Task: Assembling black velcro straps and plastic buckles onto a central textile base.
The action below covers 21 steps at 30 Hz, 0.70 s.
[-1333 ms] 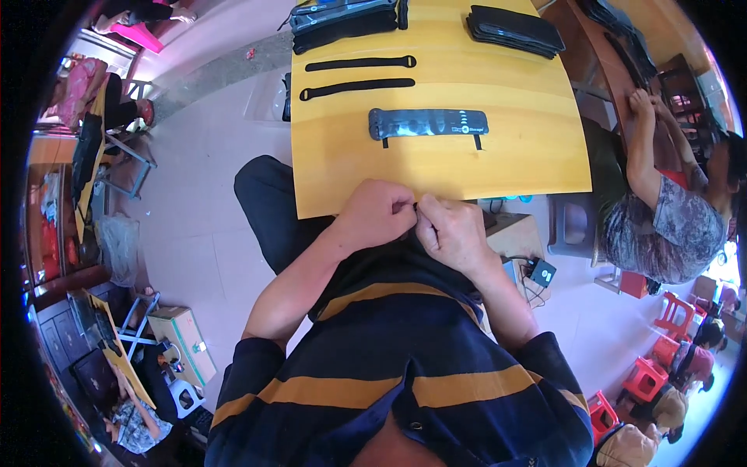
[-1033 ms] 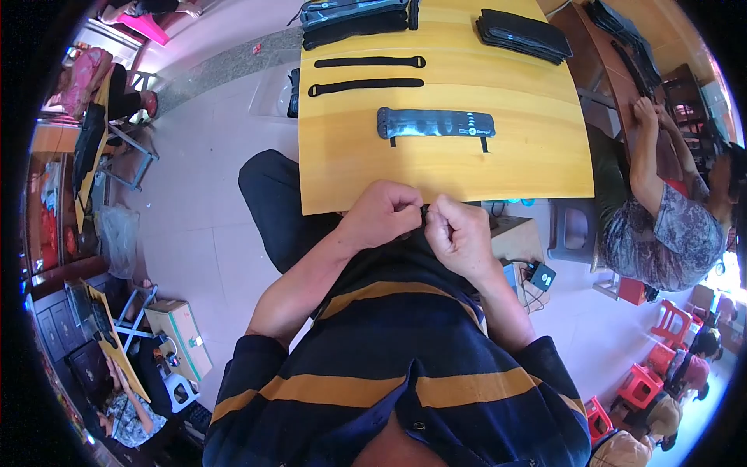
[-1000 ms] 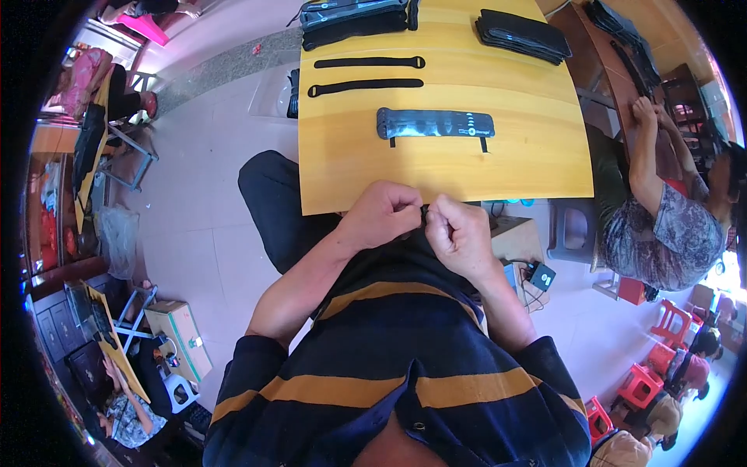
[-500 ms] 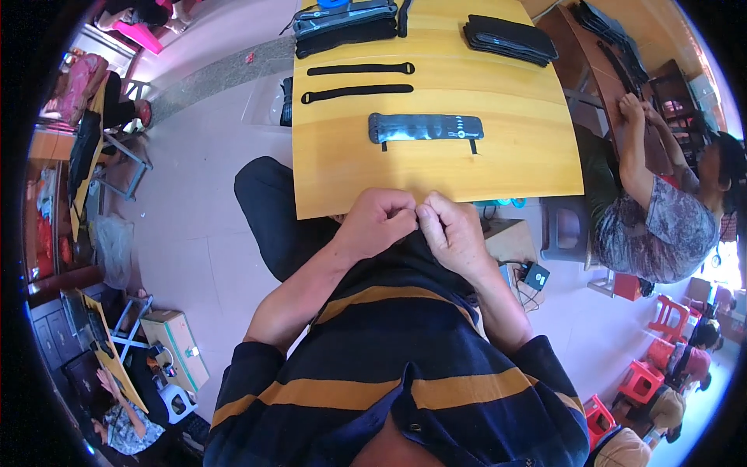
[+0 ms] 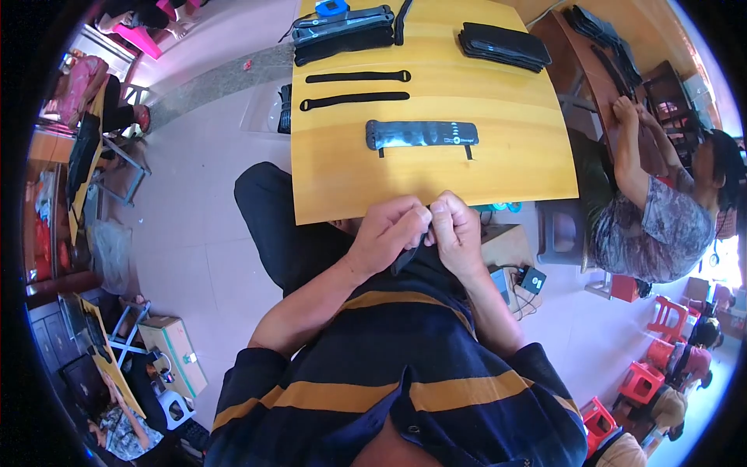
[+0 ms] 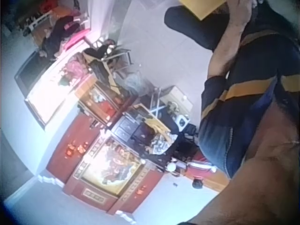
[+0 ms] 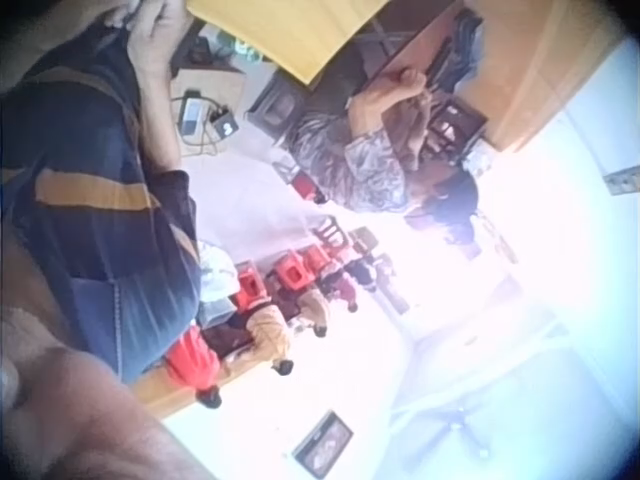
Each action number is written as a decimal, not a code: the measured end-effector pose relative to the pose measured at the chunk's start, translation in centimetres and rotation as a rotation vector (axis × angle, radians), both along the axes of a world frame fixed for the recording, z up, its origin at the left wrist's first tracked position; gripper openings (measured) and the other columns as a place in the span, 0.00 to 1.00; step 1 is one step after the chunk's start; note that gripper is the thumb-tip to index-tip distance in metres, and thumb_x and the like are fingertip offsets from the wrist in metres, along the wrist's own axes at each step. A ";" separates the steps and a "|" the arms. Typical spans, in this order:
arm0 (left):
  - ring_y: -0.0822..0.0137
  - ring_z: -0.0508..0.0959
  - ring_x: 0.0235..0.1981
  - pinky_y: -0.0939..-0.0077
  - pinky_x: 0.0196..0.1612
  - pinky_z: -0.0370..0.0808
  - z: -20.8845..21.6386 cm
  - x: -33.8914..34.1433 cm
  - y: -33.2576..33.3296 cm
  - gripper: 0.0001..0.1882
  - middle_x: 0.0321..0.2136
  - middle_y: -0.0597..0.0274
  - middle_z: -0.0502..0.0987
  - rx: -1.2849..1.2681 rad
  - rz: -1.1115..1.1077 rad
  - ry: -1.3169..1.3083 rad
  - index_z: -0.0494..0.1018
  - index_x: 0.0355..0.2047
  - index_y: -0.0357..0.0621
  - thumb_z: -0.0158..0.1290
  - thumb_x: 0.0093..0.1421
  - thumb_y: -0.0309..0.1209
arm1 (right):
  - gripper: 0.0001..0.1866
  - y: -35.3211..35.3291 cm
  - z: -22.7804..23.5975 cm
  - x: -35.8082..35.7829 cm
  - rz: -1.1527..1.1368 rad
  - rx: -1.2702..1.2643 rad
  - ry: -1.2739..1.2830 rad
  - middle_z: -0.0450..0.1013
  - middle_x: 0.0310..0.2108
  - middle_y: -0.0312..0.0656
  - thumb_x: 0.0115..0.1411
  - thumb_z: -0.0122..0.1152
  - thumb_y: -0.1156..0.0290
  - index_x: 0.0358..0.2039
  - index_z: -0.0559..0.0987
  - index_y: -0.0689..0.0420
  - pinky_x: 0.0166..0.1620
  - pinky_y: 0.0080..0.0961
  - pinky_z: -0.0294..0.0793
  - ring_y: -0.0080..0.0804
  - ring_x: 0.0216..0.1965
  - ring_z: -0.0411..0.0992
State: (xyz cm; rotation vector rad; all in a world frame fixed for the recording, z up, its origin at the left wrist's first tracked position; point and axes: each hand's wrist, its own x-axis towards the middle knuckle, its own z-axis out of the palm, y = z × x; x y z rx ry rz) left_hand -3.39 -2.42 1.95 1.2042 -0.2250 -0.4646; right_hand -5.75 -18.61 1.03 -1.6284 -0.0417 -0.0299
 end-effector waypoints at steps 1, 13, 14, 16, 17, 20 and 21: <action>0.79 0.70 0.20 0.81 0.26 0.68 0.0 0.2 0.1 0.16 0.17 0.71 0.71 0.000 0.005 -0.003 0.72 0.23 0.40 0.51 0.68 0.32 | 0.15 0.1 0.1 0.2 0.021 -0.065 -0.042 0.68 0.16 0.32 0.74 0.50 0.69 0.27 0.72 0.58 0.24 0.19 0.66 0.17 0.18 0.68; 0.71 0.79 0.22 0.73 0.27 0.74 1.4 1.1 -0.1 0.16 0.20 0.59 0.80 0.286 -0.011 -0.277 0.73 0.25 0.36 0.50 0.70 0.31 | 0.23 -0.8 0.0 0.7 0.130 0.116 0.036 0.68 0.18 0.32 0.76 0.44 0.52 0.31 0.72 0.58 0.27 0.18 0.66 0.18 0.21 0.67; 0.69 0.80 0.22 0.73 0.27 0.74 1.4 1.1 -0.1 0.15 0.20 0.58 0.80 0.351 -0.005 -0.358 0.73 0.26 0.35 0.50 0.70 0.30 | 0.25 -0.9 0.1 0.7 0.158 0.065 -0.003 0.68 0.19 0.32 0.76 0.43 0.50 0.31 0.73 0.58 0.27 0.18 0.66 0.18 0.21 0.67; 0.67 0.80 0.22 0.73 0.28 0.74 1.4 1.1 -0.2 0.14 0.20 0.57 0.80 0.415 -0.004 -0.440 0.73 0.26 0.35 0.49 0.70 0.30 | 0.25 -1.3 0.1 1.1 0.190 0.077 0.062 0.68 0.18 0.32 0.76 0.44 0.50 0.31 0.73 0.57 0.27 0.18 0.67 0.18 0.21 0.67; 0.70 0.75 0.20 0.73 0.26 0.71 1.2 1.1 -0.3 0.16 0.18 0.60 0.75 0.378 0.017 -0.416 0.71 0.25 0.37 0.50 0.70 0.31 | 0.25 -1.4 0.1 1.4 0.223 0.090 0.129 0.68 0.18 0.32 0.75 0.46 0.49 0.31 0.74 0.57 0.27 0.17 0.67 0.18 0.21 0.67; 0.74 0.70 0.19 0.73 0.24 0.67 1.3 1.1 -0.7 0.17 0.16 0.63 0.71 0.330 0.036 -0.402 0.70 0.23 0.39 0.50 0.71 0.32 | 0.24 -1.5 0.1 1.7 0.225 0.302 0.251 0.67 0.17 0.31 0.75 0.47 0.50 0.29 0.74 0.56 0.27 0.17 0.67 0.17 0.20 0.67; 0.73 0.71 0.19 0.73 0.24 0.67 1.4 1.1 -0.7 0.17 0.16 0.64 0.72 0.317 0.044 -0.411 0.70 0.23 0.39 0.49 0.71 0.32 | 0.24 -1.3 0.0 1.6 0.216 0.307 0.252 0.67 0.17 0.31 0.75 0.47 0.50 0.29 0.74 0.56 0.27 0.17 0.67 0.17 0.20 0.67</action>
